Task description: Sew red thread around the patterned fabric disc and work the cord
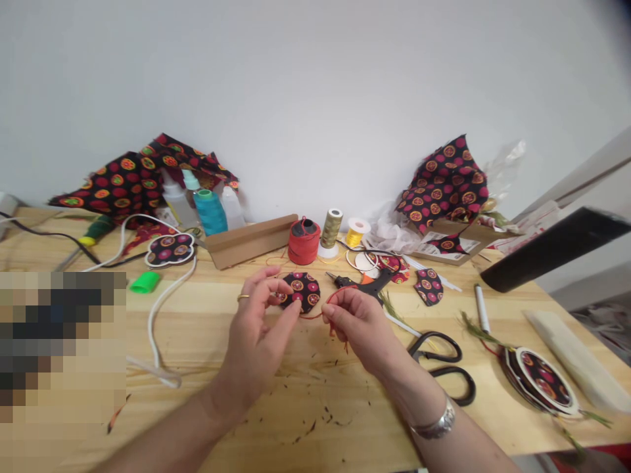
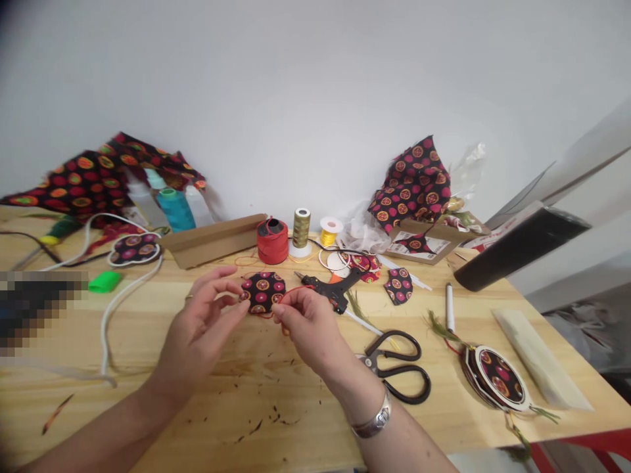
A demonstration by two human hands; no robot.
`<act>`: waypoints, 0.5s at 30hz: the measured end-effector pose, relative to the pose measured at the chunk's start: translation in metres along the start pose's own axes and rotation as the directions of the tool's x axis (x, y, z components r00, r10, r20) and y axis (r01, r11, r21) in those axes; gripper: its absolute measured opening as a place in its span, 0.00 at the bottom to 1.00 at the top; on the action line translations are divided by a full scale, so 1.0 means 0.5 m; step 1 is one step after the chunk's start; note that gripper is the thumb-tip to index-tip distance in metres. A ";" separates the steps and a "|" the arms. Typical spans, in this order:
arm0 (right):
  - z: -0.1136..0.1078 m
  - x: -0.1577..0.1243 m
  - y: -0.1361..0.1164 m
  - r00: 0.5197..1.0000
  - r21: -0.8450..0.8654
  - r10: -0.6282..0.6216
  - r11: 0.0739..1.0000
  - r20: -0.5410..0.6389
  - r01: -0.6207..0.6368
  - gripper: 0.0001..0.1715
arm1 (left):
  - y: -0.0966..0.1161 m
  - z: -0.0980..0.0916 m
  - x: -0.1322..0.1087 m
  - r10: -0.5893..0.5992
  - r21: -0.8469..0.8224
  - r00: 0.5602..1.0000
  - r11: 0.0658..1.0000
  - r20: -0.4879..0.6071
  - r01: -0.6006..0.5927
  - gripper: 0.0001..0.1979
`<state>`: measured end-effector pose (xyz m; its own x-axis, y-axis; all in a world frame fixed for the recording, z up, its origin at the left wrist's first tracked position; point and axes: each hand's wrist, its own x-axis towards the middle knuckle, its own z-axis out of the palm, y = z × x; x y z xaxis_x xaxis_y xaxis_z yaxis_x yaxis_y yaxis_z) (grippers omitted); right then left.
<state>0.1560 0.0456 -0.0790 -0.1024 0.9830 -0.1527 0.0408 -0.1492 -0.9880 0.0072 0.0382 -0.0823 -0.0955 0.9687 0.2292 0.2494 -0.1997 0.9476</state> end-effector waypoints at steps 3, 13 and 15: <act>0.002 -0.001 -0.003 1.000 -0.024 0.000 1.000 0.004 0.001 0.08 | -0.003 0.005 -0.007 -0.038 -0.165 0.979 0.984 0.201 0.072 0.12; 0.004 0.000 -0.003 1.000 -0.082 -0.002 0.997 0.001 0.002 0.06 | 0.001 0.004 -0.007 -0.147 0.012 0.931 0.988 0.334 0.152 0.11; 0.003 0.001 -0.001 1.000 -0.098 -0.015 0.995 -0.001 0.014 0.06 | 0.005 0.003 -0.003 -0.142 0.040 0.938 0.990 0.315 0.137 0.09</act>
<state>0.1545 0.0463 -0.0785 -0.1015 0.9852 -0.1383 0.1365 -0.1239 -0.9829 0.0095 0.0366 -0.0808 0.1785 0.9839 0.0100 0.2727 -0.0593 0.9603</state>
